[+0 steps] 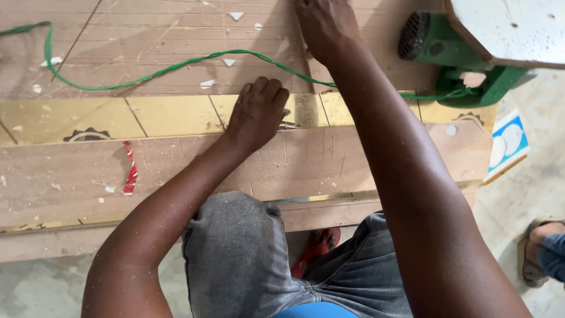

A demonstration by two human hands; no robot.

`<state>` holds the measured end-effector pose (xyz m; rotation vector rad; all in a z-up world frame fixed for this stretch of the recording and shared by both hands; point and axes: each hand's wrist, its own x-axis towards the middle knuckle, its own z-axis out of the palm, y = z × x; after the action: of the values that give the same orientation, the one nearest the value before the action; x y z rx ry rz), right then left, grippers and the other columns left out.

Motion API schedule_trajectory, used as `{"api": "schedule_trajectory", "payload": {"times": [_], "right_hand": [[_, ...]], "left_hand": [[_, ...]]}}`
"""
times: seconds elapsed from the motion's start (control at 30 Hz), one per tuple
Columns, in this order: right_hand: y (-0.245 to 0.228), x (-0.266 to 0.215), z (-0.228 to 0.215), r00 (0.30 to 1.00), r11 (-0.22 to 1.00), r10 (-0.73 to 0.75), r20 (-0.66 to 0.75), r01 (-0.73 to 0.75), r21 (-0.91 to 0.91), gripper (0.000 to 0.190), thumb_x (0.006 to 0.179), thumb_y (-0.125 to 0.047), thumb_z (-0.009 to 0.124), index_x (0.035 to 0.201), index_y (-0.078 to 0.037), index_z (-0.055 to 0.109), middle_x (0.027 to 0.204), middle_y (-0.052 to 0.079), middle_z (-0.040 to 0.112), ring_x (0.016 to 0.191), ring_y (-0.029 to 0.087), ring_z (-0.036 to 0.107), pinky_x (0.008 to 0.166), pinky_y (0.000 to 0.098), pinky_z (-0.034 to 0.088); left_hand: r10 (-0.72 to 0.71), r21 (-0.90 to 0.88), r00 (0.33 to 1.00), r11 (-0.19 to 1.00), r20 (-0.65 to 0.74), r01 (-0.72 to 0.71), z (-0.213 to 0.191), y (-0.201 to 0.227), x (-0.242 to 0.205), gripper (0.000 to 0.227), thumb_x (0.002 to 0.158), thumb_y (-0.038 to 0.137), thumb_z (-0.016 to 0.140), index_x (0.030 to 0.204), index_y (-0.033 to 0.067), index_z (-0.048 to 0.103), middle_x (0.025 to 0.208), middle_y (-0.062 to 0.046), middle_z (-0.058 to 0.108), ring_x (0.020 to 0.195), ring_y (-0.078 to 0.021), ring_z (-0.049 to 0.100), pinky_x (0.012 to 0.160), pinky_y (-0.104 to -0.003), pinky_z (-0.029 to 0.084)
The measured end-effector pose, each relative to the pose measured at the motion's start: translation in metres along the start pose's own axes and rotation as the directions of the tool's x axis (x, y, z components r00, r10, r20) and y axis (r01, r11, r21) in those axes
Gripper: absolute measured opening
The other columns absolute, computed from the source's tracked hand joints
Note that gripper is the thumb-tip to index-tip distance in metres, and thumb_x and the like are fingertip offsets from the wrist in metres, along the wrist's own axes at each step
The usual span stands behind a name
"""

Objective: The person uses a green handheld power saw to cut a long wooden plank into smaller pieces on a workbench. They repeatedly position the wood, cut it, and then handle the resulting pieces, occasionally picking up and inspecting a white plastic strip.

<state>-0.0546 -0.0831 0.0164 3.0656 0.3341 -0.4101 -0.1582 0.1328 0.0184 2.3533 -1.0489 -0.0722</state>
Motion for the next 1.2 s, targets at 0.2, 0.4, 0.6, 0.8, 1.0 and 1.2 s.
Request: {"api": "schedule_trajectory", "payload": {"times": [0.2, 0.4, 0.6, 0.8, 1.0, 1.2], "right_hand": [[0.002, -0.015, -0.008, 0.999, 0.983, 0.019, 0.039, -0.025, 0.183, 0.036, 0.088, -0.011, 0.078, 0.119, 0.004, 0.068, 0.103, 0.015, 0.075, 0.083, 0.027, 0.074, 0.067, 0.0386, 0.060], [0.003, -0.012, -0.015, 0.998, 0.938, 0.010, 0.056, -0.029, 0.345, 0.023, 0.101, -0.006, 0.067, 0.120, 0.006, 0.066, 0.092, 0.016, 0.077, 0.071, 0.023, 0.077, 0.053, 0.0300, 0.061], [0.001, -0.012, -0.019, 0.998, 0.933, 0.023, 0.059, -0.042, 0.357, 0.022, 0.104, -0.007, 0.062, 0.120, 0.008, 0.065, 0.091, 0.018, 0.076, 0.070, 0.023, 0.077, 0.052, 0.0303, 0.061], [0.002, -0.012, -0.019, 0.999, 0.966, -0.015, 0.048, 0.002, 0.259, 0.027, 0.097, -0.005, 0.065, 0.120, 0.010, 0.064, 0.089, 0.019, 0.077, 0.070, 0.024, 0.077, 0.052, 0.0309, 0.061], [0.005, -0.013, -0.015, 0.998, 0.927, 0.061, 0.029, -0.067, 0.370, 0.021, 0.109, -0.010, 0.056, 0.120, 0.006, 0.065, 0.093, 0.020, 0.075, 0.071, 0.024, 0.077, 0.052, 0.0305, 0.062], [0.026, 0.003, 0.022, 0.997, 0.988, 0.013, -0.074, -0.001, 0.155, 0.016, 0.104, -0.010, 0.060, 0.111, 0.001, 0.070, 0.090, 0.020, 0.075, 0.072, 0.027, 0.076, 0.055, 0.0365, 0.061]], "left_hand": [[-0.055, -0.001, 0.998, 0.998, -0.037, 0.055, 0.019, -0.003, 0.013, 0.028, 0.087, 0.019, 0.081, 0.101, 0.0016, 0.065, 0.103, -0.012, 0.060, 0.101, -0.0293, 0.057, 0.087, -0.045, 0.048], [-0.011, 0.048, 0.998, 0.999, -0.060, 0.014, 0.026, -0.002, 0.011, 0.031, 0.085, 0.020, 0.081, 0.103, -0.0001, 0.065, 0.100, -0.012, 0.058, 0.098, -0.0292, 0.057, 0.085, -0.044, 0.050], [-0.040, -0.017, 0.996, 0.999, -0.076, 0.039, 0.024, -0.001, 0.008, 0.033, 0.088, 0.019, 0.080, 0.109, -0.0010, 0.064, 0.105, -0.013, 0.057, 0.097, -0.0281, 0.058, 0.085, -0.043, 0.051], [-0.070, -0.060, 0.997, 0.996, -0.021, 0.069, 0.027, -0.003, 0.008, 0.031, 0.090, 0.018, 0.079, 0.109, -0.0013, 0.063, 0.104, -0.013, 0.057, 0.095, -0.0287, 0.060, 0.085, -0.044, 0.052], [-0.033, -0.051, 0.997, 0.998, -0.069, 0.030, 0.027, 0.001, 0.005, 0.033, 0.087, 0.017, 0.079, 0.109, -0.0019, 0.063, 0.104, -0.015, 0.058, 0.093, -0.0306, 0.060, 0.082, -0.044, 0.052], [-0.069, -0.157, 0.997, 0.985, 0.038, 0.075, 0.020, 0.008, -0.003, 0.027, 0.086, 0.016, 0.081, 0.103, 0.0028, 0.064, 0.103, -0.014, 0.058, 0.098, -0.0352, 0.059, 0.085, -0.049, 0.049]]}}
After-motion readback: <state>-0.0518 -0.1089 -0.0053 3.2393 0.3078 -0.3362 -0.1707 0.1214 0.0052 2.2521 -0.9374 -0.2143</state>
